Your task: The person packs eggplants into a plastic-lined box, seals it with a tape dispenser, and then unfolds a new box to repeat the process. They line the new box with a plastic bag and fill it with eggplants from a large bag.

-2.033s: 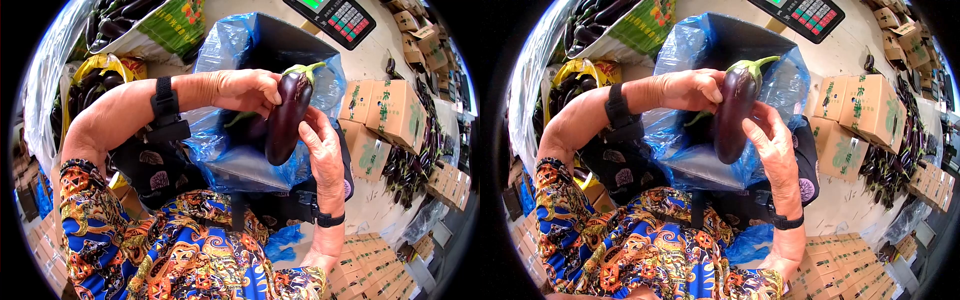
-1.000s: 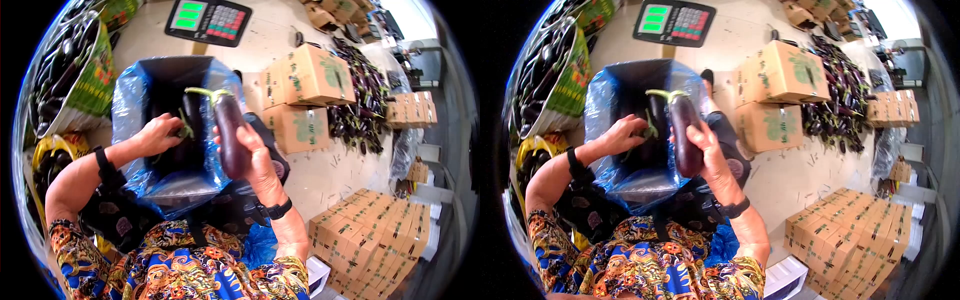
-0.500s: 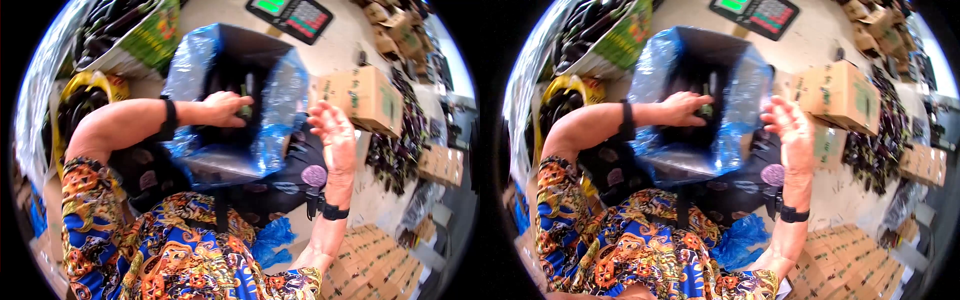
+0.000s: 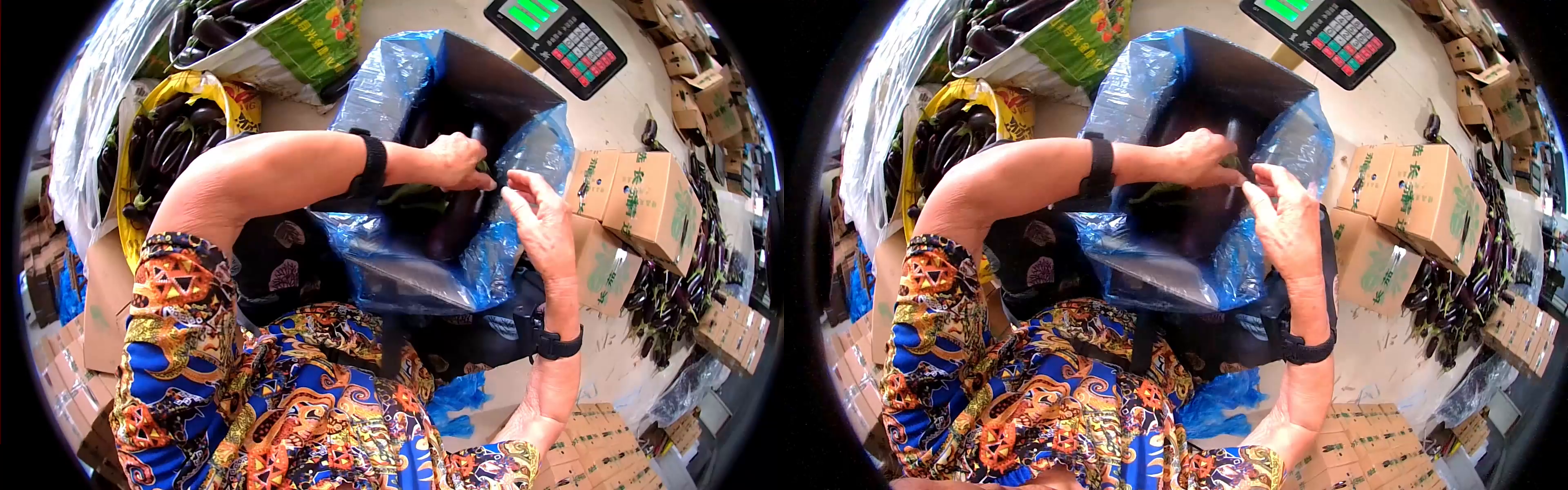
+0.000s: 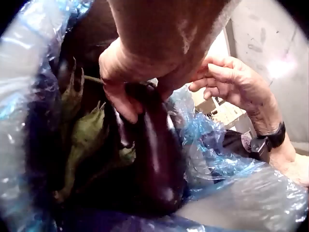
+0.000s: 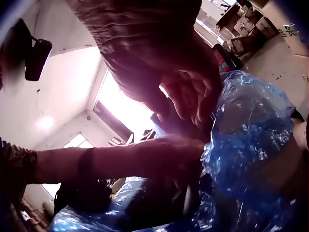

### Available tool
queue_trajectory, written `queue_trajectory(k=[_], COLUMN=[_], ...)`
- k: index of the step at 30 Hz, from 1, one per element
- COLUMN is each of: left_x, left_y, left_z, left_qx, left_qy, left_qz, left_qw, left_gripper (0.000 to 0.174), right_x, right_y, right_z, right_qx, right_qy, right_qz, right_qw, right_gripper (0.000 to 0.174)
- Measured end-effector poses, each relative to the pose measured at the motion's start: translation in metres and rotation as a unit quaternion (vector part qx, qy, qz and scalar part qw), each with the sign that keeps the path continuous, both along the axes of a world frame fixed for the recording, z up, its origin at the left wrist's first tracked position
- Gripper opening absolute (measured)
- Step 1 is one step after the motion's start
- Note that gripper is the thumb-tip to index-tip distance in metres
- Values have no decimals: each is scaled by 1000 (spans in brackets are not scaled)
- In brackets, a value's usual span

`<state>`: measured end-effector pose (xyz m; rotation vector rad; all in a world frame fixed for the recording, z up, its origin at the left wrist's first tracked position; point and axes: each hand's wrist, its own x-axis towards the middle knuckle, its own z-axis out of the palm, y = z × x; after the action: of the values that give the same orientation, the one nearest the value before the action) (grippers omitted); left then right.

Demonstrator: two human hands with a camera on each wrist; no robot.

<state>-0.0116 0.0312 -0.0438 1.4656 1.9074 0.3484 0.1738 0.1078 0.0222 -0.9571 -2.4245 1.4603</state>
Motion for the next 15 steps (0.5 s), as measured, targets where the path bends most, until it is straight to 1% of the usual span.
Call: queue_trajectory(k=[2, 4, 5, 7, 9, 10, 13, 14, 15], left_x=[-5, -9, -10, -10, -11, -10, -16, -19, -23], left_y=[4, 6, 10, 8, 4, 8, 11, 12, 13], left_z=[-2, 15, 18, 25, 23, 19, 52, 59, 76], left_qx=[-6, 8, -7, -58, -79, -27, 76, 98, 78], left_qy=[-20, -39, -42, -66, -93, -62, -20, -17, -8], left_qz=[-11, -38, -50, -30, -43, -97, -165, -164, -180], left_qw=[1000, 998, 998, 996, 992, 993, 983, 981, 981], left_gripper=[52, 49, 48, 47, 45, 44, 46, 48, 60], right_x=[-7, -8, -7, -6, -9, -10, -17, -12, -7], right_y=[-5, -5, -5, -7, -7, -8, -11, -7, -2], right_z=[0, -1, -1, -2, -7, -9, 15, 14, 15], right_qx=[40, 64, 76, 75, 83, 130, -6, -118, -209], right_qy=[1, -13, -22, -28, -24, -25, -53, -13, 32], right_qz=[32, 56, 66, 75, 94, 106, 16, -4, 5], right_qw=[999, 996, 995, 994, 992, 985, 998, 993, 977], right_gripper=[31, 31, 32, 31, 31, 31, 33, 40, 51])
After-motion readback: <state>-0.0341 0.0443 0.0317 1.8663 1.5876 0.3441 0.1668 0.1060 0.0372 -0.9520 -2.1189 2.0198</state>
